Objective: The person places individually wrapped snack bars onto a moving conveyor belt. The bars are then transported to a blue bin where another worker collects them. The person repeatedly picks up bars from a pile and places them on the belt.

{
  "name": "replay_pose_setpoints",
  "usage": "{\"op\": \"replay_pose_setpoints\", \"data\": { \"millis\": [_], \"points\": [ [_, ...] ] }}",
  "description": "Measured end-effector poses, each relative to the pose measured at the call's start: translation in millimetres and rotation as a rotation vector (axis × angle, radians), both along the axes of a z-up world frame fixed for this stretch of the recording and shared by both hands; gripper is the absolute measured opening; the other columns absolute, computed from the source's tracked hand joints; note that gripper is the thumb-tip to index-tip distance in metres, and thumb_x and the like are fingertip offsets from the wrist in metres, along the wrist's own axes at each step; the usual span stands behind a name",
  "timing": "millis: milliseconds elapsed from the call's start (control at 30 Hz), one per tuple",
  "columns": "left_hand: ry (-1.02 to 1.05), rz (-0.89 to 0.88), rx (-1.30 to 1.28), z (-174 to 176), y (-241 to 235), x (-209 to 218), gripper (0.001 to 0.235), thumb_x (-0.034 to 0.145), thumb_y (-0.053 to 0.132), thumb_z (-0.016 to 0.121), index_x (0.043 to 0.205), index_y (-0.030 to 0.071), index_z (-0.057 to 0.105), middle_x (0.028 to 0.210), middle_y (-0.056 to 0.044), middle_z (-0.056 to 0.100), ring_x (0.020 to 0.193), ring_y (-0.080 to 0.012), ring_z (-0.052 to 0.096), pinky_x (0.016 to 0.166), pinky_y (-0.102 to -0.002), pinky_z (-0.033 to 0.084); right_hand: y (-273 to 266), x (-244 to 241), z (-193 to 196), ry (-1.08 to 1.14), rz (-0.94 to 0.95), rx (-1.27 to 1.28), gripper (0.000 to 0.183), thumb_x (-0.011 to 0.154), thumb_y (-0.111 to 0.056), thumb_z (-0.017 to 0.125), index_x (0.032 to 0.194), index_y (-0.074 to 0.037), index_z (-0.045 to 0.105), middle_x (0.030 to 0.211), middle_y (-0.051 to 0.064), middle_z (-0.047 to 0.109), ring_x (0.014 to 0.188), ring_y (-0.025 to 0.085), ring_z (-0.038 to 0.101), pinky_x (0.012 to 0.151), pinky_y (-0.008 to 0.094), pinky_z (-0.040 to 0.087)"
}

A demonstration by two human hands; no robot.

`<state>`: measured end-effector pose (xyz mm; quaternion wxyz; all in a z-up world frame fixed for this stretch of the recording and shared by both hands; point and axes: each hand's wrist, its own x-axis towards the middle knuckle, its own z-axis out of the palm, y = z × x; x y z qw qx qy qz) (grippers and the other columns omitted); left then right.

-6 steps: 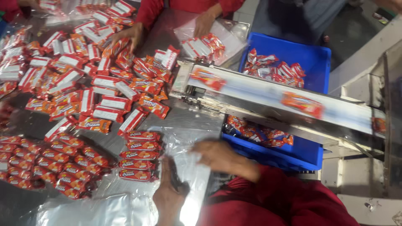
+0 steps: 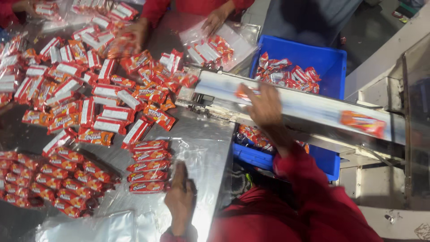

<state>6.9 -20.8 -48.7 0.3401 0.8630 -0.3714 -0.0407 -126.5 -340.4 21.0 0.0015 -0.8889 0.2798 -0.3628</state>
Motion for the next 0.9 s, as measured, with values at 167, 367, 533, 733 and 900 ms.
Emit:
{"op": "replay_pose_setpoints", "data": {
  "millis": [167,367,533,733,900],
  "points": [
    [0.019,0.174,0.011,14.2,-5.3,-4.6,0.083,0.076,0.015,0.054,0.157,0.011,0.035,0.141,-0.02,0.06,0.099,-0.0466,0.068,0.085,-0.05,0.053,-8.4,18.0,-5.7,-0.033,0.171,0.071,0.04,0.086,-0.015,0.075,0.125,-0.021,0.068,0.125,0.011,0.066,0.12,0.033,0.06,0.099,0.044,0.053],
    [0.132,0.169,0.123,23.7,1.8,-12.6,0.095,0.071,0.015,0.056,0.161,0.014,0.025,0.136,-0.019,0.061,0.09,-0.0435,0.069,0.081,-0.049,0.054,-18.5,8.8,-5.2,0.115,-0.085,0.012,0.068,0.074,-0.014,0.078,0.141,-0.018,0.066,0.116,0.022,0.061,0.102,0.038,0.059,0.082,0.05,0.051],
    [0.123,0.118,-0.013,22.1,12.7,-9.0,0.091,0.067,0.015,0.057,0.155,0.016,0.035,0.149,-0.014,0.054,0.106,-0.0363,0.069,0.078,-0.042,0.056,-5.6,-1.5,13.7,0.008,0.029,0.026,0.067,0.081,-0.017,0.082,0.144,-0.03,0.062,0.107,0.016,0.061,0.105,0.035,0.06,0.088,0.048,0.052],
    [0.19,0.063,-0.003,13.1,27.1,-10.2,0.077,0.071,0.016,0.056,0.147,0.029,0.054,0.159,-0.002,0.05,0.117,-0.0269,0.07,0.084,-0.037,0.058,-11.1,18.6,53.4,0.191,-0.042,0.205,0.083,0.071,-0.022,0.086,0.149,-0.022,0.058,0.107,0.018,0.07,0.093,0.036,0.066,0.08,0.049,0.053],
    [0.223,-0.021,-0.079,29.5,31.3,4.4,0.09,0.066,0.015,0.063,0.153,0.024,0.04,0.157,-0.01,0.045,0.118,-0.0349,0.065,0.083,-0.041,0.058,34.2,28.1,21.4,0.251,0.721,1.367,0.074,0.072,-0.02,0.089,0.138,-0.009,0.058,0.111,0.007,0.078,0.092,0.02,0.073,0.079,0.039,0.06]
  ]
}}
